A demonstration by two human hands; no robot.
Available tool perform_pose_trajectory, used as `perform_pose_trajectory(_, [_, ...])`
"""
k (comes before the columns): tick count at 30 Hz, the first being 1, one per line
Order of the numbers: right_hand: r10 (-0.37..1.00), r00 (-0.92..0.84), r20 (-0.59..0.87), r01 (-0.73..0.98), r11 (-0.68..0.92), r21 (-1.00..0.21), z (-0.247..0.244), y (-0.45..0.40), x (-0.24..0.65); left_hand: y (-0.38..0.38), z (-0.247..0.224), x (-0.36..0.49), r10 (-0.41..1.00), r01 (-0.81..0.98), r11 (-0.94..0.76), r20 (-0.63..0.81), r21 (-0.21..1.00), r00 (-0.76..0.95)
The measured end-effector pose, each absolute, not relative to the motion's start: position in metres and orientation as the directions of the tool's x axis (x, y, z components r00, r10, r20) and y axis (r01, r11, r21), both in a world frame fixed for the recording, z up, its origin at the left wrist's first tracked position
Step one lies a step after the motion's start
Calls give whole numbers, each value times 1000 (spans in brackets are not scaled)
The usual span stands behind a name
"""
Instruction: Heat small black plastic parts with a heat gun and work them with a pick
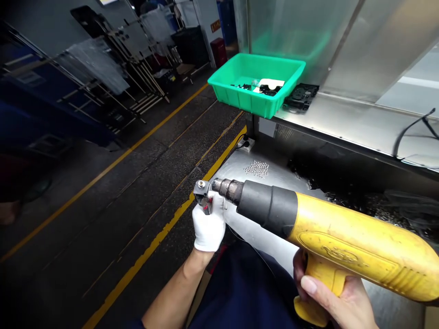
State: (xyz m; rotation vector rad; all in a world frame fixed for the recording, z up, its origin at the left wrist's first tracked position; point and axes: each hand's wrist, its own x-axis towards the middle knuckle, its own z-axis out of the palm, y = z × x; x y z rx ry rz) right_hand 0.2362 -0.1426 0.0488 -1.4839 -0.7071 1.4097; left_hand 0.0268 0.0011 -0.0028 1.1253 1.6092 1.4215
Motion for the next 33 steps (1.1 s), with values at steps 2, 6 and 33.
perform_pose_trajectory(2, [889, 173, -424, -199, -391, -899, 50, -142, 235, 2, -3, 25, 929, 158, 17, 43, 987, -367])
perform_pose_trajectory(6, [894, 177, -413, -195, -379, -905, 51, -141, 232, 3, -1, 22, 931, 192, 10, 61, 981, -360])
perform_pose_trajectory(33, [897, 152, -416, -217, -380, -899, 43, -142, 238, 4, 9, 24, 911, 251, -6, 109, 968, -398])
